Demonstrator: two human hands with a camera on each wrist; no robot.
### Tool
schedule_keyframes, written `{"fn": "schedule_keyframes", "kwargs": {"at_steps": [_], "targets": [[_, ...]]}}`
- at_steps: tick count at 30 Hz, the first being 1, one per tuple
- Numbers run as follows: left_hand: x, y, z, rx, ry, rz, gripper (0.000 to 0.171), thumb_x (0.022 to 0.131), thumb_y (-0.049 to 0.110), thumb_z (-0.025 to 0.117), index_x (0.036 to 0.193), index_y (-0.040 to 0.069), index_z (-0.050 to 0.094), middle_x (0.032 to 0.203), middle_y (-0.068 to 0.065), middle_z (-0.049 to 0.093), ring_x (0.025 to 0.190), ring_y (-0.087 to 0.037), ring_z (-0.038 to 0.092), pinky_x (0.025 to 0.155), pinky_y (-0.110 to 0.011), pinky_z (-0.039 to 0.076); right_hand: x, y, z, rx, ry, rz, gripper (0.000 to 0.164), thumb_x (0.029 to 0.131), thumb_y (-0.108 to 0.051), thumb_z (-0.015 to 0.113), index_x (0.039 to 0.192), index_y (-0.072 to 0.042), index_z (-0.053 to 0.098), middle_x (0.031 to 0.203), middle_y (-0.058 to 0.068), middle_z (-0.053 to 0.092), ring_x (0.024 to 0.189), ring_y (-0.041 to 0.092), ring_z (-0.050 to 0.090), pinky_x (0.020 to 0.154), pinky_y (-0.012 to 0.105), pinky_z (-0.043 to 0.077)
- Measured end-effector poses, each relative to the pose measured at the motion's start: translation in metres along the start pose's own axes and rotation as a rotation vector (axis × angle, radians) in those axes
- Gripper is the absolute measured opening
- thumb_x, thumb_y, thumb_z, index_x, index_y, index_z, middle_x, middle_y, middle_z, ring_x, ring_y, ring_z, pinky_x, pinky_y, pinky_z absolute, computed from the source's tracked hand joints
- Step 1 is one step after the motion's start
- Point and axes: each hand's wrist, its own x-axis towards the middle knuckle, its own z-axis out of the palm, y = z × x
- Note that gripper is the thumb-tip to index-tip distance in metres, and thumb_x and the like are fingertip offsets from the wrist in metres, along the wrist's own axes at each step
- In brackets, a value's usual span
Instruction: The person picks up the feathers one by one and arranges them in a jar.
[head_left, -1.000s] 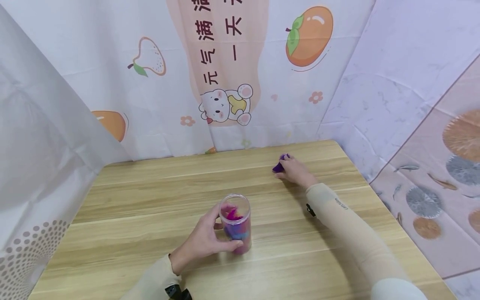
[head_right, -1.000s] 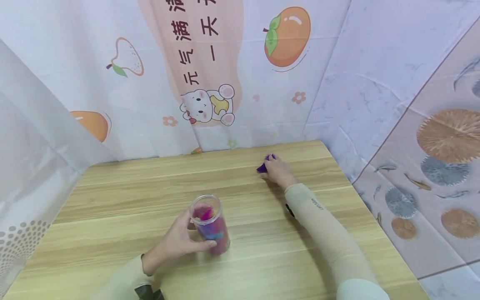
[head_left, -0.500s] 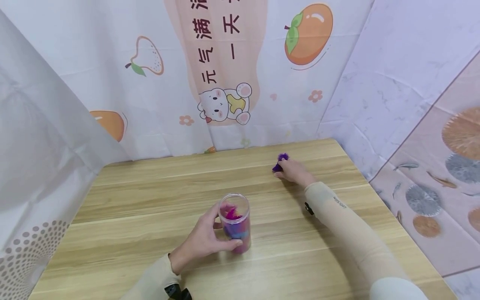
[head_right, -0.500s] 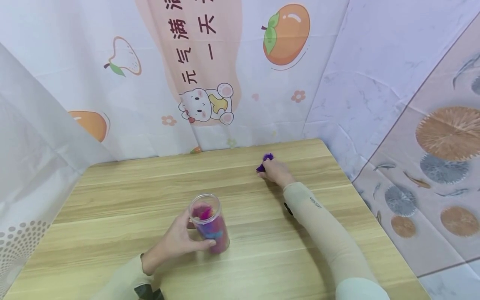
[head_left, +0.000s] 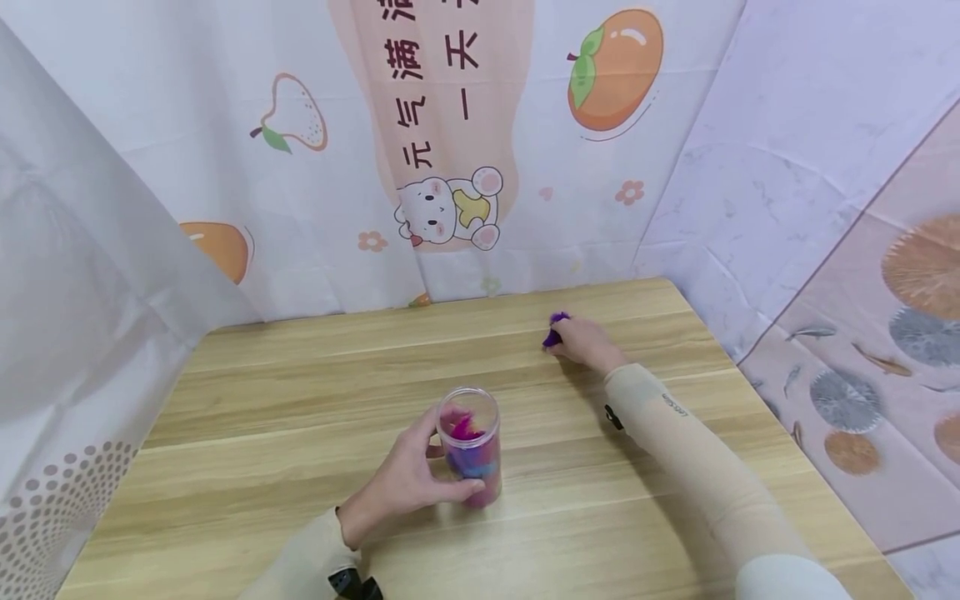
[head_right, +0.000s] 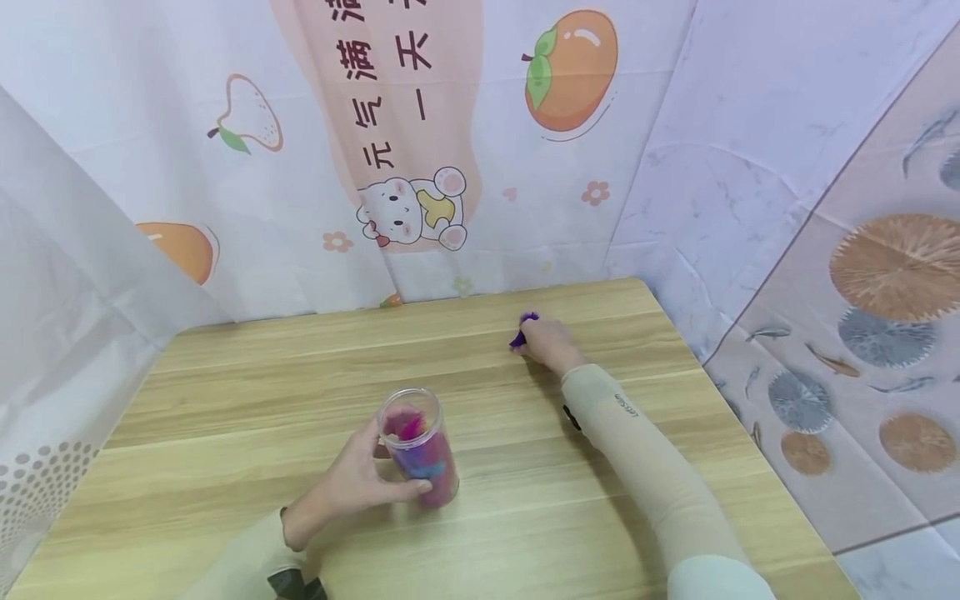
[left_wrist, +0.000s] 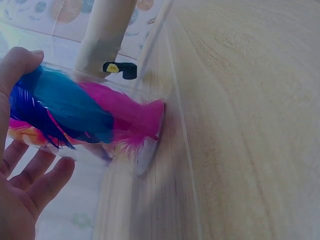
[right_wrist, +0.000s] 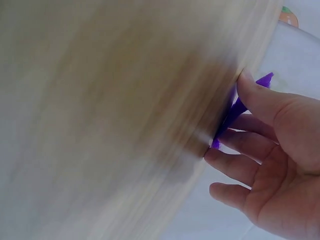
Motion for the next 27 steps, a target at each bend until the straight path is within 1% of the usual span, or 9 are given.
{"fn": "schedule_keyframes", "kwargs": {"at_steps": [3,8,10,15,17,21,27], "targets": [[-0.0007,-0.0007,0.0002,-0.004,-0.001,0.004,0.084,0.074,0.033,0.093,0.142,0.026,0.045,0.131,0.007,0.058,0.12,-0.021,0.058,0.086,-0.037,0.057,0.0011,0.0004,0.0006,0.006,0.0,0.002,0.025,0.094,-0.026,0.074,0.103,-0.003,0.07,0.099,0.015,0.071,0.096,0.036,0.069,0.086,0.048,0.056],[-0.0007,-0.0012,0.0,-0.008,-0.003,0.006,0.084,0.074,0.032,0.093,0.143,0.026,0.045,0.132,0.006,0.058,0.12,-0.021,0.058,0.086,-0.036,0.057,-0.0013,-0.0008,-0.0028,0.034,0.014,-0.011,0.022,0.093,-0.024,0.076,0.1,-0.004,0.071,0.099,0.013,0.071,0.096,0.036,0.069,0.086,0.048,0.057],[-0.0008,-0.0014,-0.0001,-0.009,-0.004,0.005,0.085,0.074,0.032,0.093,0.143,0.026,0.045,0.132,0.006,0.058,0.12,-0.021,0.058,0.086,-0.037,0.057,-0.0007,0.0008,-0.0019,0.033,0.033,-0.035,0.021,0.092,-0.025,0.077,0.097,-0.006,0.072,0.095,0.012,0.072,0.092,0.034,0.07,0.082,0.046,0.058],[-0.0008,-0.0013,-0.0005,-0.014,-0.006,0.009,0.084,0.074,0.032,0.093,0.143,0.026,0.045,0.131,0.006,0.058,0.119,-0.021,0.058,0.086,-0.038,0.057,-0.0006,0.0006,-0.0004,0.026,0.031,-0.026,0.019,0.093,-0.024,0.077,0.098,-0.006,0.073,0.095,0.011,0.072,0.092,0.033,0.07,0.082,0.045,0.058],[-0.0006,-0.0009,-0.0006,-0.018,-0.005,0.008,0.084,0.074,0.031,0.093,0.143,0.026,0.045,0.131,0.006,0.059,0.119,-0.021,0.058,0.086,-0.038,0.057,-0.001,-0.0008,-0.0007,0.023,0.018,-0.012,0.019,0.094,-0.023,0.075,0.1,-0.005,0.074,0.097,0.012,0.072,0.094,0.034,0.07,0.085,0.046,0.057],[-0.0006,0.0,-0.0008,-0.017,-0.003,0.005,0.084,0.074,0.031,0.093,0.143,0.026,0.045,0.13,0.006,0.059,0.118,-0.021,0.058,0.086,-0.039,0.057,0.0004,0.0014,0.0018,0.005,0.031,-0.035,0.019,0.093,-0.025,0.075,0.098,-0.007,0.075,0.096,0.011,0.073,0.094,0.033,0.071,0.084,0.045,0.057],[-0.0005,-0.0007,-0.0015,-0.01,0.0,0.0,0.084,0.074,0.032,0.093,0.143,0.026,0.045,0.13,0.006,0.059,0.119,-0.021,0.058,0.086,-0.039,0.057,0.0005,0.0031,0.0001,0.049,0.049,-0.086,0.014,0.092,-0.022,0.077,0.095,-0.009,0.077,0.097,0.011,0.074,0.096,0.034,0.071,0.088,0.047,0.056]]}}
